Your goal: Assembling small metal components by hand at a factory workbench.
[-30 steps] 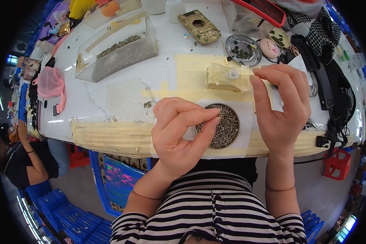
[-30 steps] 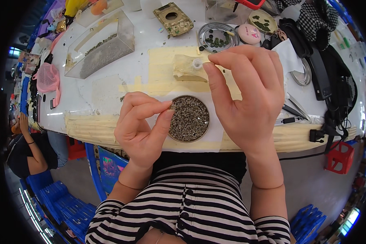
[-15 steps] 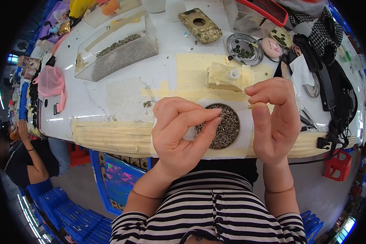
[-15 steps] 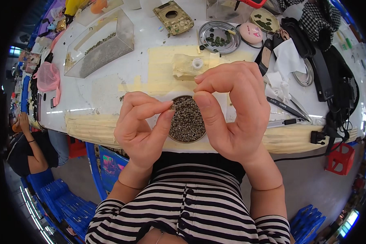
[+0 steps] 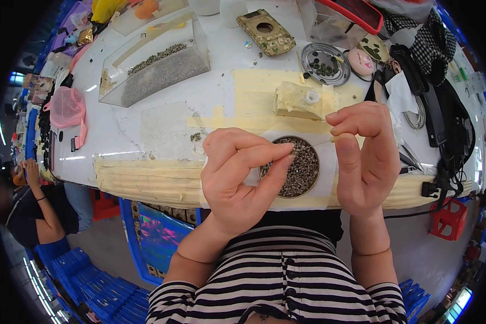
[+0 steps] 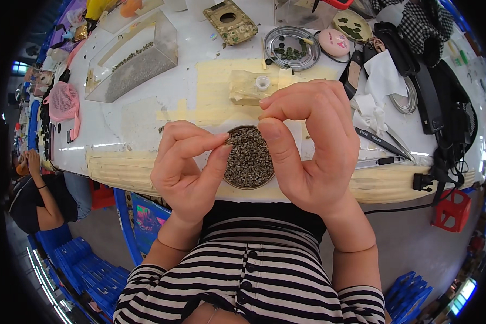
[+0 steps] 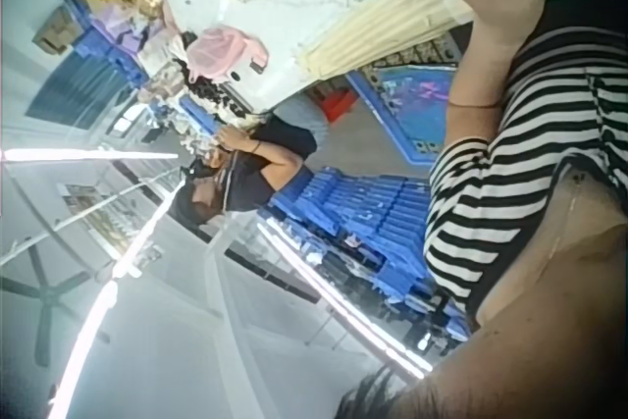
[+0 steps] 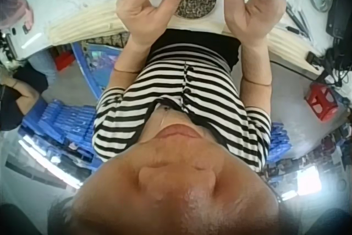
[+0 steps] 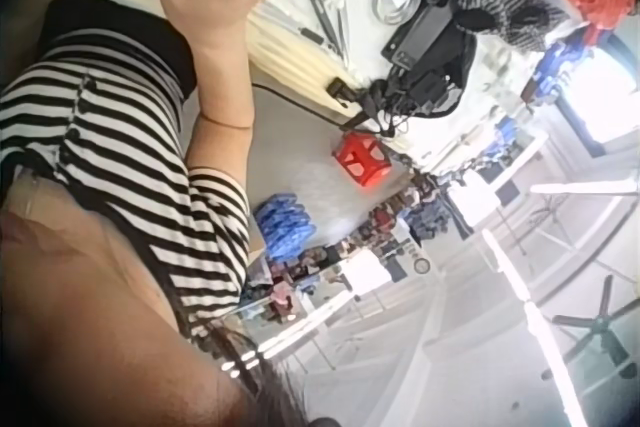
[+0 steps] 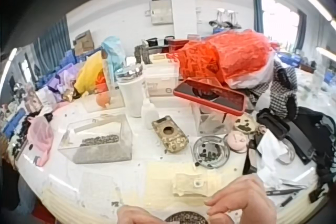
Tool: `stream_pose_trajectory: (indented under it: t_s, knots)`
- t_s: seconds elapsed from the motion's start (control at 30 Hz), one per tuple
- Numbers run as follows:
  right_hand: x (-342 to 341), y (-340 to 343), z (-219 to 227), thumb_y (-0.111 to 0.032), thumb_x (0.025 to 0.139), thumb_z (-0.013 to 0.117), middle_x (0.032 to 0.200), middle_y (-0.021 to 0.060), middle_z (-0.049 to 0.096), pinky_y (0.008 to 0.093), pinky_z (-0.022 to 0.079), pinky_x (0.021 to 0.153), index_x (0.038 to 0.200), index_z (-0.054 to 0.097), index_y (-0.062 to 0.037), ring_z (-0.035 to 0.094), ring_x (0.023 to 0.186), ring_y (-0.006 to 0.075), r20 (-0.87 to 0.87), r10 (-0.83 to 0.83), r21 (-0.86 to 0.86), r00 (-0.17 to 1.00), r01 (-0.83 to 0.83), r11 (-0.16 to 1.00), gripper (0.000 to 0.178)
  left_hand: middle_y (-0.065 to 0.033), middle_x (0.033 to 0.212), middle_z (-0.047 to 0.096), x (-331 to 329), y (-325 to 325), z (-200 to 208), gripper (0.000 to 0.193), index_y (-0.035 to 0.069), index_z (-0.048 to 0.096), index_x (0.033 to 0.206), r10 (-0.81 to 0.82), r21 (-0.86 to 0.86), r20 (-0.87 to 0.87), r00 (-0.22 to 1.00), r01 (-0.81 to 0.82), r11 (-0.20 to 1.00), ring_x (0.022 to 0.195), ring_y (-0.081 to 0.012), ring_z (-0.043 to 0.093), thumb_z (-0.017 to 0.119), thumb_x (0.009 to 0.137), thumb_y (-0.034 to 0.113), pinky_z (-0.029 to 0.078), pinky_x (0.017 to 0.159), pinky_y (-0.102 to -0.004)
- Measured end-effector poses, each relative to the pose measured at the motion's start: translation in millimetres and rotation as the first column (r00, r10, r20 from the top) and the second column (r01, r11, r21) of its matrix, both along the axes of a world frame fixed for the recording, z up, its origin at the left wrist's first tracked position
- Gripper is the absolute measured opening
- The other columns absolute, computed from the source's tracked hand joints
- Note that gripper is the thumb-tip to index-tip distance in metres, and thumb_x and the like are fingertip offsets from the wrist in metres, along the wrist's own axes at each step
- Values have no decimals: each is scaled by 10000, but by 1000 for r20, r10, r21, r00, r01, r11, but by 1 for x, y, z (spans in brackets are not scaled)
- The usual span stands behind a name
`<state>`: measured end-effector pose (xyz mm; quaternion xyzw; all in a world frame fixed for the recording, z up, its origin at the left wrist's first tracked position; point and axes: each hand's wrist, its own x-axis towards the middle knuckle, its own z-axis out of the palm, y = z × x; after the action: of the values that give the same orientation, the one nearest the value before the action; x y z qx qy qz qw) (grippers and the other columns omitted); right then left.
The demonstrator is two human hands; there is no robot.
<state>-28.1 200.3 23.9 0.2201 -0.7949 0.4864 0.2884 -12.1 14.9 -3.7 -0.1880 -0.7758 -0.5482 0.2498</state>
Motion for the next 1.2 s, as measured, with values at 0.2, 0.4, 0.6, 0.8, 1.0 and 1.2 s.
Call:
stream_pose_trajectory:
  t_s: [0.2, 0.4, 0.6, 0.8, 1.0, 1.2]
  knots:
    - [-5, 3, 2, -54, 870, 707, 864, 63, 658, 311, 445, 746, 874, 632, -36, 569, 809, 220, -65, -157, -23, 985, 156, 987, 77, -2, 817, 655, -1, -1, -1, 230, 74, 757, 903, -8, 1, -2, 1000, 8, 1000, 758, -171, 572, 808, 698, -17, 370, 756, -308]
    - [-26, 5, 12, -88, 806, 758, 884, 27, 647, 336, 437, 739, 860, 667, -77, 558, 820, 238, -363, -272, 335, 891, 397, 854, 107, -27, 845, 643, 1, -1, 0, 224, 44, 746, 928, -38, 16, 12, 999, 38, 999, 789, -173, 562, 784, 726, -44, 388, 766, -298]
    - [-17, -1, 6, -88, 789, 765, 907, 46, 650, 345, 441, 745, 949, 707, -70, 564, 835, 247, -293, -250, 350, 923, 347, 870, 171, -49, 880, 631, 3, -5, -2, 219, 14, 732, 957, -50, 45, 13, 999, 49, 998, 828, -175, 554, 762, 756, -70, 410, 774, -286]
    - [15, -15, 9, -50, 721, 796, 848, 43, 666, 318, 456, 700, 940, 754, -66, 563, 801, 224, -49, -34, 235, 998, 44, 971, 224, -9, 830, 660, 0, -2, -2, 226, 75, 756, 916, 12, 72, -11, 1000, -11, 997, 766, -168, 569, 803, 714, -16, 367, 755, -305]
    - [19, -21, -4, -36, 768, 780, 857, 61, 676, 310, 457, 707, 952, 752, -42, 570, 785, 210, 195, 78, 24, 978, -85, 996, 186, 1, 833, 656, -1, -4, -2, 251, 98, 766, 937, -6, 52, -40, 999, 8, 999, 773, -166, 568, 810, 713, -6, 371, 762, -307]
    - [17, -18, -10, -42, 803, 770, 837, 75, 668, 291, 449, 706, 891, 729, -23, 572, 776, 196, 382, 263, -273, 886, -164, 948, 99, 7, 830, 655, 0, -4, -3, 272, 107, 769, 943, -11, 28, -55, 998, 13, 1000, 782, -169, 567, 815, 699, -4, 375, 771, -308]
